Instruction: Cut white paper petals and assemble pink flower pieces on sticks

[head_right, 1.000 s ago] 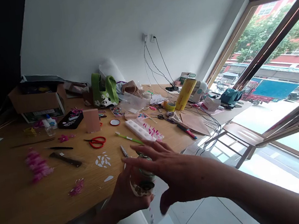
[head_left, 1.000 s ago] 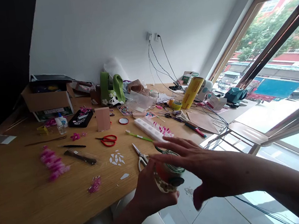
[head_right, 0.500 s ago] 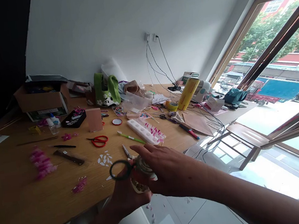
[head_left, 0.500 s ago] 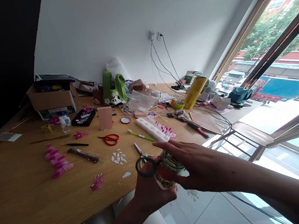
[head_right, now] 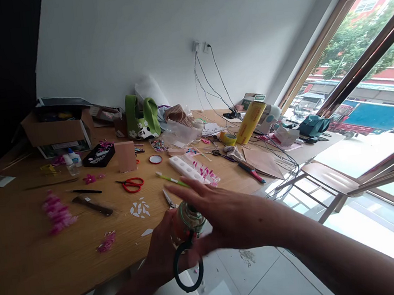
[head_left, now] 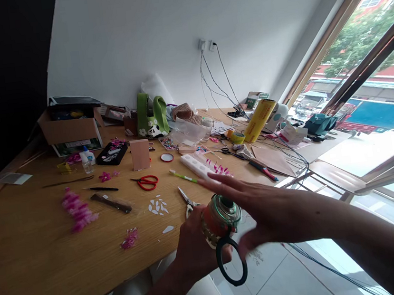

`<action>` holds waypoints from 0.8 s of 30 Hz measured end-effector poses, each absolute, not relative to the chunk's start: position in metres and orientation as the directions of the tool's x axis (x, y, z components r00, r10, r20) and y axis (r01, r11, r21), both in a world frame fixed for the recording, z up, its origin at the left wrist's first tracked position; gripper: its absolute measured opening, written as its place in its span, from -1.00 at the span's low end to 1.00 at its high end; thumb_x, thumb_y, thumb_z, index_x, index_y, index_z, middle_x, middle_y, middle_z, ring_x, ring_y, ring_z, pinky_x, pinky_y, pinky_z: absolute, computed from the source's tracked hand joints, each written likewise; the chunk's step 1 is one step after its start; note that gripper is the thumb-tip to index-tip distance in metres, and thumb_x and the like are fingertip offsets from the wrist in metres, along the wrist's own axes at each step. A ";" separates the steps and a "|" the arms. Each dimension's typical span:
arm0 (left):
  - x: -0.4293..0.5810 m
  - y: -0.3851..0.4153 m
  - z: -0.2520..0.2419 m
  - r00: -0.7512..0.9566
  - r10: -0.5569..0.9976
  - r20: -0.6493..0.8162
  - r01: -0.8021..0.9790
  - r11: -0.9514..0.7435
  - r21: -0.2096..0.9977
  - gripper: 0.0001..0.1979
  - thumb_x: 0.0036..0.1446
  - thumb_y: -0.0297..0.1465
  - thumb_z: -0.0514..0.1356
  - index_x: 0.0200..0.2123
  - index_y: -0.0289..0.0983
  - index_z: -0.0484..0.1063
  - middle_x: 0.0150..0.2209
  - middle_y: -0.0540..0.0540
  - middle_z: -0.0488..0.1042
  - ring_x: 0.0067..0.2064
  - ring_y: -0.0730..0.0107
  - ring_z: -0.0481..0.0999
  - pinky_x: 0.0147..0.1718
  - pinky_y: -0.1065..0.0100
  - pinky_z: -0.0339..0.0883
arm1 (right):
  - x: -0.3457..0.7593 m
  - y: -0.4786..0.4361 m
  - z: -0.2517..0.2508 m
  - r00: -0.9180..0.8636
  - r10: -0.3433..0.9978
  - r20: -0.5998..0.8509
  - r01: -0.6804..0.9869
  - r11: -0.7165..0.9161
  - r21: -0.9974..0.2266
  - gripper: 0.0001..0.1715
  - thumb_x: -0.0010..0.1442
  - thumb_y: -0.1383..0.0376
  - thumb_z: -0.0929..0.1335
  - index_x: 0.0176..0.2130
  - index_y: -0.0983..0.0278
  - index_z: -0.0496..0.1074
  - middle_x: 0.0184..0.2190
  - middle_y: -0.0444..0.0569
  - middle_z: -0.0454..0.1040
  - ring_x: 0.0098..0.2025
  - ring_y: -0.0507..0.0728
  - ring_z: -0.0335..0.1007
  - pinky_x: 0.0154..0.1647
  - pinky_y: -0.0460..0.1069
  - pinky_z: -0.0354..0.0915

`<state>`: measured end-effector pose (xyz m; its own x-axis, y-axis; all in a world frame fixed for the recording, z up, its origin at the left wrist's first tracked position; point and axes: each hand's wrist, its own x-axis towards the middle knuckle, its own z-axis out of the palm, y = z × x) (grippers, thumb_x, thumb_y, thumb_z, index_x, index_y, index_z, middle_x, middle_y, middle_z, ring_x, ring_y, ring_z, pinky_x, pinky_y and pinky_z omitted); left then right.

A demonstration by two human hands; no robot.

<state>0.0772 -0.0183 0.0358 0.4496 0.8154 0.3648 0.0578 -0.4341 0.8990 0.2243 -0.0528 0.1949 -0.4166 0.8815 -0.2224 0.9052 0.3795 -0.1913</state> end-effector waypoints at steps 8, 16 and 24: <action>0.080 -0.020 0.031 0.445 0.826 0.346 0.177 -0.459 0.870 -0.46 -0.33 -0.45 0.32 -0.18 -0.16 0.27 -0.25 -0.05 0.46 -0.23 0.14 0.51 -0.28 0.23 0.41 | 0.210 -0.048 0.186 -0.267 0.939 -0.218 0.963 0.251 -0.101 -0.17 0.24 -0.04 0.26 0.30 0.37 0.09 -0.13 0.22 0.54 -0.09 0.34 0.48 -0.14 0.14 0.35; 0.080 -0.019 0.033 0.451 0.836 0.313 0.230 -0.447 0.864 -0.40 -0.36 -0.39 0.35 -0.17 -0.17 0.21 -0.23 -0.05 0.44 -0.22 0.10 0.50 -0.19 0.12 0.39 | 0.227 -0.050 0.191 -0.372 0.905 -0.207 0.920 0.329 -0.213 -0.27 0.17 0.06 0.35 0.24 0.16 0.15 -0.06 0.06 0.50 -0.07 0.23 0.46 -0.11 0.07 0.35; 0.072 -0.015 0.037 0.570 0.793 0.217 0.081 -0.317 0.945 -0.34 -0.40 -0.38 0.41 -0.13 -0.18 0.25 -0.23 -0.01 0.49 -0.25 0.20 0.49 -0.23 0.21 0.38 | 0.231 -0.048 0.221 -0.524 0.814 -0.252 0.824 0.409 -0.393 -0.45 0.09 0.44 0.37 0.06 0.08 0.31 -0.09 -0.17 0.50 -0.10 0.07 0.43 -0.14 -0.07 0.32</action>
<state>0.0723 -0.0152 0.0374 0.5698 0.7926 0.2171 0.0813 -0.3172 0.9449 0.2311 -0.0479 0.2213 -0.5237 0.8138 -0.2518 0.8239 0.4087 -0.3927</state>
